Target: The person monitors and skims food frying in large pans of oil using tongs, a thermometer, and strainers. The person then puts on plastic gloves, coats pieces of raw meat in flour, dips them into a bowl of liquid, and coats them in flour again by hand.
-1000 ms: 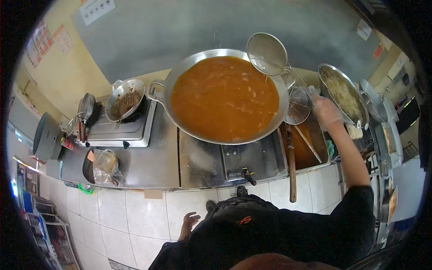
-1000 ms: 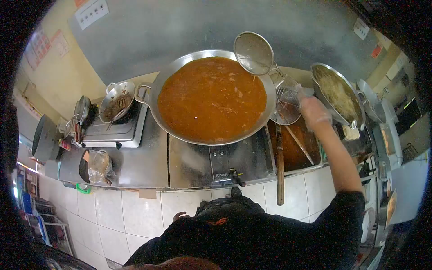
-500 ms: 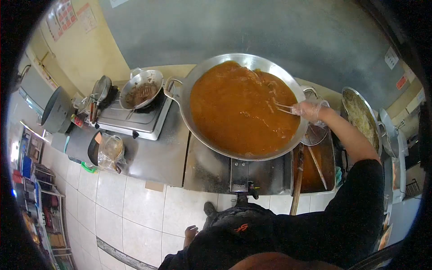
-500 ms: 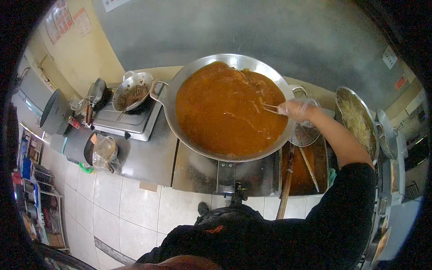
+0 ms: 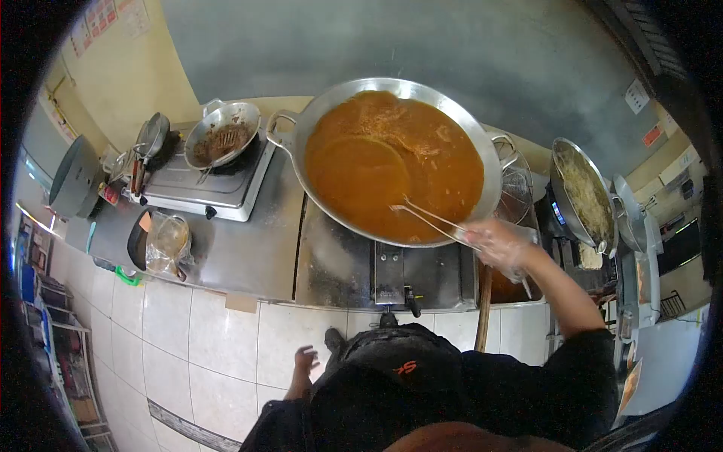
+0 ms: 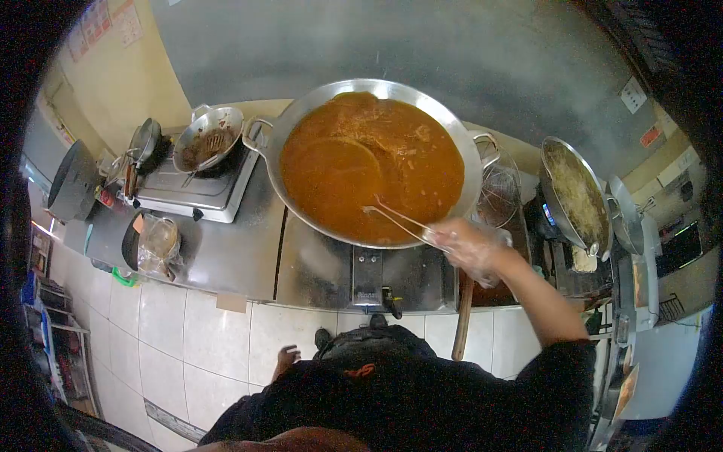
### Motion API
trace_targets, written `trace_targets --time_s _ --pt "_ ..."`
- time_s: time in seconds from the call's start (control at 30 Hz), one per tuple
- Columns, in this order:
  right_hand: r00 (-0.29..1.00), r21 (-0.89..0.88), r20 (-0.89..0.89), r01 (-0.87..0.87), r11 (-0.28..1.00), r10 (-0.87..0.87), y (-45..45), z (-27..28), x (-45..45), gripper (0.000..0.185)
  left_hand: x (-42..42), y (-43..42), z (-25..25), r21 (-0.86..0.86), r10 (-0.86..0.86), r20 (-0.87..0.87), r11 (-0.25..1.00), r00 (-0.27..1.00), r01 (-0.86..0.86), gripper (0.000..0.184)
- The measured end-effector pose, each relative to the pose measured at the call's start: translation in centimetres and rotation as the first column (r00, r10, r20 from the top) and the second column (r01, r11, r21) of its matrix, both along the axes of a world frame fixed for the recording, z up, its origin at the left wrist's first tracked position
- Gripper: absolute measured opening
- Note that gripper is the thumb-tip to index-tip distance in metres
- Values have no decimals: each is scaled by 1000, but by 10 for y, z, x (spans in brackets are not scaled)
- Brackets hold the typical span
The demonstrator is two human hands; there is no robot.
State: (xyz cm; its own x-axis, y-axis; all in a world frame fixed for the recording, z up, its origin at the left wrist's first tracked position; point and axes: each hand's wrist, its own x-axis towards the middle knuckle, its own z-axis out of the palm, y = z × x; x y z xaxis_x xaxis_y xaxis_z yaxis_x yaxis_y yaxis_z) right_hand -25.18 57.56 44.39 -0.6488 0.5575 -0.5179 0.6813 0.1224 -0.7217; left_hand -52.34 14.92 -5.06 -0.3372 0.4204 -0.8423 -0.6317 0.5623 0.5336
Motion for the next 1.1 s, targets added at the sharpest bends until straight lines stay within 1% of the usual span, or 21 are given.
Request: trace_targets --time_s 0.03,0.1,0.17,0.2,0.23,0.27,0.3,0.37,0.4,0.47,0.53,0.57,0.6,0.77,0.87,0.93,0.97,1.0,1.03,1.07,1.1 --pt "1000 -3 3 -3 1000 3 -2 -8 -11 34 -8 8 -3 -3 70 58 998 996 -70 35" --pt "997 223 13 -78 972 77 -6 -17 -30 34 -19 34 33 -101 34 -47 994 998 -39 32" --pt "998 239 7 -55 970 55 -14 -16 -25 33 -33 40 34 -94 31 -106 995 994 -41 31" --pt "993 75 -40 109 991 -107 -22 -10 -17 34 -38 41 36 -43 49 -135 998 990 -55 32" --pt "961 -97 -60 263 960 -269 -30 -3 -11 34 -45 41 40 9 68 -163 998 984 -68 32" --pt "992 31 -41 118 992 -117 -34 7 -4 34 -49 39 36 16 67 -165 998 984 -65 33" --pt "992 32 -39 123 992 -122 -32 1 -6 34 -47 38 33 17 62 -163 998 985 -60 33" --pt "940 -308 -120 272 912 -321 -31 -23 -7 33 -47 26 23 -21 24 -172 999 985 -28 35" --pt "933 -316 -126 284 906 -336 -37 -26 -4 33 -50 17 5 -44 -56 -172 998 984 49 37" --pt "982 56 -146 128 990 -119 -44 -31 -5 32 -47 3 1 14 -131 -147 991 980 134 40" --pt "988 74 -103 127 989 -119 -58 -7 11 37 -50 -16 0 177 -212 -88 958 973 225 41" --pt "992 84 -39 123 989 -120 -66 5 26 41 -43 -19 10 111 -201 -115 971 973 214 37" --pt "989 74 -18 150 986 -149 -70 10 42 51 -40 -23 17 134 -246 -123 956 961 262 37" --pt "946 64 -36 325 943 -323 -91 16 98 51 -42 -36 49 358 -406 -162 825 899 437 38" --pt "930 158 -52 366 917 -363 -96 16 115 45 -45 -20 80 491 -369 -96 790 924 367 39" --pt "971 556 -45 221 802 -236 -89 8 126 40 -46 5 92 557 -355 -49 766 933 321 39" --pt "985 717 -16 131 685 -171 -86 7 130 39 -67 15 48 545 -469 -132 701 873 459 37" --pt "947 645 39 220 732 -318 -83 23 119 35 -87 26 7 526 -569 -222 615 792 588 34" --pt "948 644 38 219 733 -316 -73 30 111 35 -106 37 -30 500 -646 -311 512 697 699 32" --pt "944 756 82 151 637 -321 -60 37 105 33 -109 59 -31 419 -545 51 772 837 478 30" --pt "936 847 124 74 526 -330 -46 44 102 32 -113 81 -33 212 -233 341 963 911 167 29"
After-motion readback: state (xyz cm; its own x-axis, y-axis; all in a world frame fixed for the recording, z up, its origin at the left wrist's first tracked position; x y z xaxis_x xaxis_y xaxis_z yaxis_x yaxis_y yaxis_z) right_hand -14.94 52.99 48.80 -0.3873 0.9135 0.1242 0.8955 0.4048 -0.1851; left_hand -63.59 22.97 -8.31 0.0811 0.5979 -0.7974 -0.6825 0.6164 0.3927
